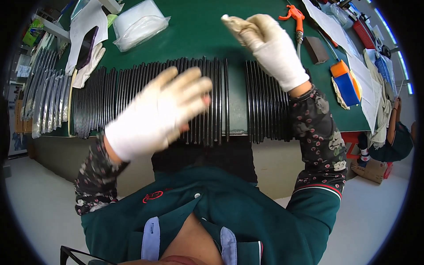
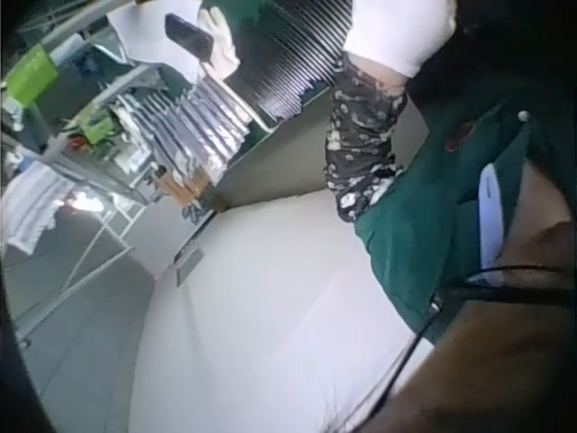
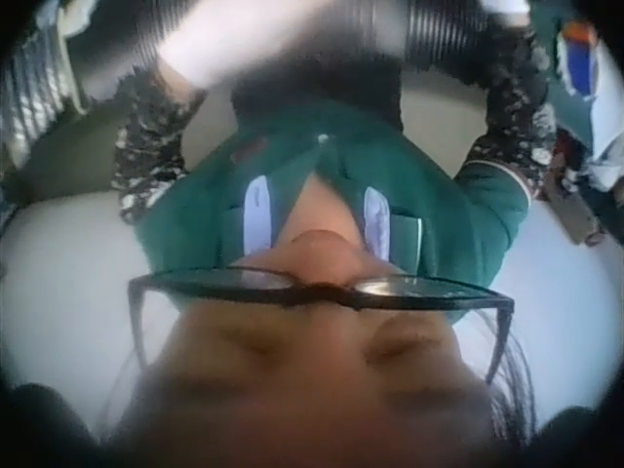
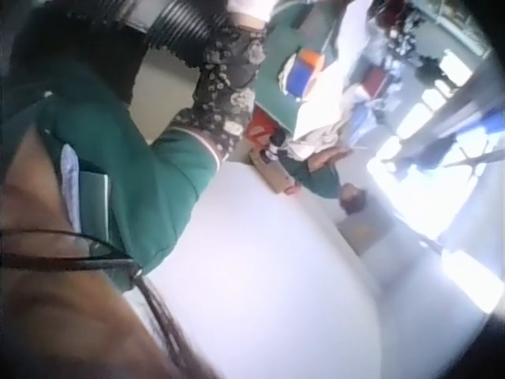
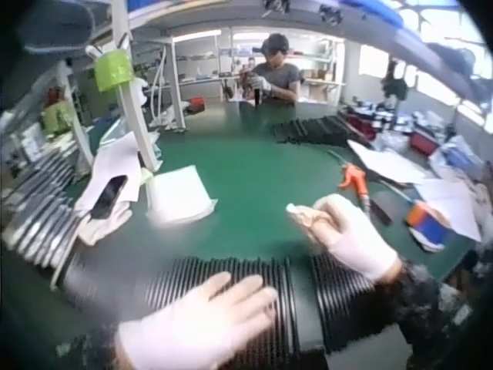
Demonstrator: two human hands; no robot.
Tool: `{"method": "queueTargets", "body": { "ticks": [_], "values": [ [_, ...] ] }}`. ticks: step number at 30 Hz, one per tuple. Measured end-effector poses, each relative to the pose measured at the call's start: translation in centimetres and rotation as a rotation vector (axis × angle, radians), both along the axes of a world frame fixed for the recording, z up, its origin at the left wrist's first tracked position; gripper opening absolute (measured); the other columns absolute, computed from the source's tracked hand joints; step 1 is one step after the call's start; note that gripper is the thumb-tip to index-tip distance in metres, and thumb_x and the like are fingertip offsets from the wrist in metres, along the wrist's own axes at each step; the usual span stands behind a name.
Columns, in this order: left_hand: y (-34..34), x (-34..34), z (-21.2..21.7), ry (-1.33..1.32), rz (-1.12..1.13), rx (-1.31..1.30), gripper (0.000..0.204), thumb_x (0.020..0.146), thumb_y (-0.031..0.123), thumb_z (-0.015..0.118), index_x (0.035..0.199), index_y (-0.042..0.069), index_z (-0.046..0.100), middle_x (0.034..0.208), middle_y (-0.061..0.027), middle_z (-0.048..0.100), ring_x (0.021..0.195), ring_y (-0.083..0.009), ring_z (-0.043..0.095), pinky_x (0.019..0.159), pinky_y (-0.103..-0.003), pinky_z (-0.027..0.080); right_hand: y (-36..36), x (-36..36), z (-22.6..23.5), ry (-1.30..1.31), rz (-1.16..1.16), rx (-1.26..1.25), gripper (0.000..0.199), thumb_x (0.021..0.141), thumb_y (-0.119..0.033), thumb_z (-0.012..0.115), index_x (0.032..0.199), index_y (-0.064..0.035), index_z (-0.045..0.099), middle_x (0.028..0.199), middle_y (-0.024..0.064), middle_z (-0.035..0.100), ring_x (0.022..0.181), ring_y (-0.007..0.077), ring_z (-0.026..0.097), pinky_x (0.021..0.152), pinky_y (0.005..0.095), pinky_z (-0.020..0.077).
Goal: Wiping a large array of thin black rods with a cloth on a green workbench.
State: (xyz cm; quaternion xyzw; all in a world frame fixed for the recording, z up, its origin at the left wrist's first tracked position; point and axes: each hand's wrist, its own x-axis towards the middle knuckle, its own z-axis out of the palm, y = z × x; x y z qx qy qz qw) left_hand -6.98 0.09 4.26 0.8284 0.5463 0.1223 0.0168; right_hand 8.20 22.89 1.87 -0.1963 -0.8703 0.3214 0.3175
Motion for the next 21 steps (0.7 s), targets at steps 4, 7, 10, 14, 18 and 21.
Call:
{"method": "queueTargets", "body": {
  "ticks": [4, 7, 10, 14, 18, 21],
  "values": [
    [5.0, -4.3, -3.0, -0.002, 0.037, 0.070, 0.049, 0.081, 0.008, 0.065, 0.128, 0.004, 0.051, 0.141, -0.0117, 0.045, 0.134, -0.0336, 0.039, 0.107, -0.041, 0.038, -1.6, 1.3, 0.4, -0.129, -0.027, -0.236, 0.024, 0.093, -0.019, 0.060, 0.108, -0.0001, 0.057, 0.088, 0.0121, 0.067, 0.076, 0.0148, 0.065, 0.069, 0.0279, 0.0515],
    [7.3, -3.9, -6.1, 0.006, -0.030, 0.055, 0.057, 0.083, 0.018, 0.064, 0.136, 0.010, 0.046, 0.147, -0.0105, 0.038, 0.138, -0.0321, 0.034, 0.110, -0.048, 0.034, -6.5, 1.1, 1.1, -0.235, 0.136, -0.266, 0.019, 0.093, -0.018, 0.059, 0.101, -0.0014, 0.055, 0.083, 0.0125, 0.064, 0.073, 0.0240, 0.065, 0.066, 0.0321, 0.0515],
    [8.4, -2.9, -7.5, 0.160, -0.047, 0.052, 0.054, 0.087, 0.027, 0.058, 0.137, 0.012, 0.046, 0.148, -0.0091, 0.037, 0.139, -0.0295, 0.033, 0.112, -0.048, 0.030, -9.8, 1.6, -2.1, -0.314, 0.333, 0.355, 0.016, 0.085, -0.017, 0.063, 0.096, -0.0069, 0.057, 0.082, 0.0108, 0.064, 0.075, 0.0252, 0.065, 0.065, 0.0351, 0.0515],
    [8.5, -2.7, -7.9, 0.111, -0.063, 0.059, 0.053, 0.088, 0.024, 0.057, 0.139, 0.013, 0.044, 0.148, -0.0074, 0.038, 0.138, -0.0275, 0.033, 0.112, -0.048, 0.029, -15.7, 3.9, -1.6, -0.449, 0.895, 0.167, 0.007, 0.079, -0.018, 0.059, 0.084, -0.0127, 0.060, 0.072, 0.0068, 0.062, 0.071, 0.0264, 0.066, 0.070, 0.0441, 0.0513],
    [7.8, -3.0, -7.6, 0.162, -0.036, 0.080, 0.054, 0.089, 0.025, 0.058, 0.140, 0.014, 0.043, 0.149, -0.0062, 0.037, 0.138, -0.0266, 0.034, 0.112, -0.048, 0.030, -12.9, 0.5, 0.7, -0.058, 0.541, 0.025, 0.005, 0.083, -0.013, 0.060, 0.084, -0.0081, 0.060, 0.073, 0.0071, 0.063, 0.069, 0.0255, 0.066, 0.059, 0.0348, 0.0524],
    [8.6, -3.2, -8.4, 0.169, -0.064, 0.098, 0.054, 0.088, 0.025, 0.059, 0.139, 0.013, 0.044, 0.148, -0.0066, 0.038, 0.137, -0.0265, 0.035, 0.111, -0.047, 0.031, -12.5, -1.2, -2.9, -0.324, 0.349, 0.664, 0.013, 0.087, -0.020, 0.058, 0.089, -0.0074, 0.054, 0.070, 0.0072, 0.060, 0.058, 0.0243, 0.060, 0.053, 0.0371, 0.0480]
  ]
}}
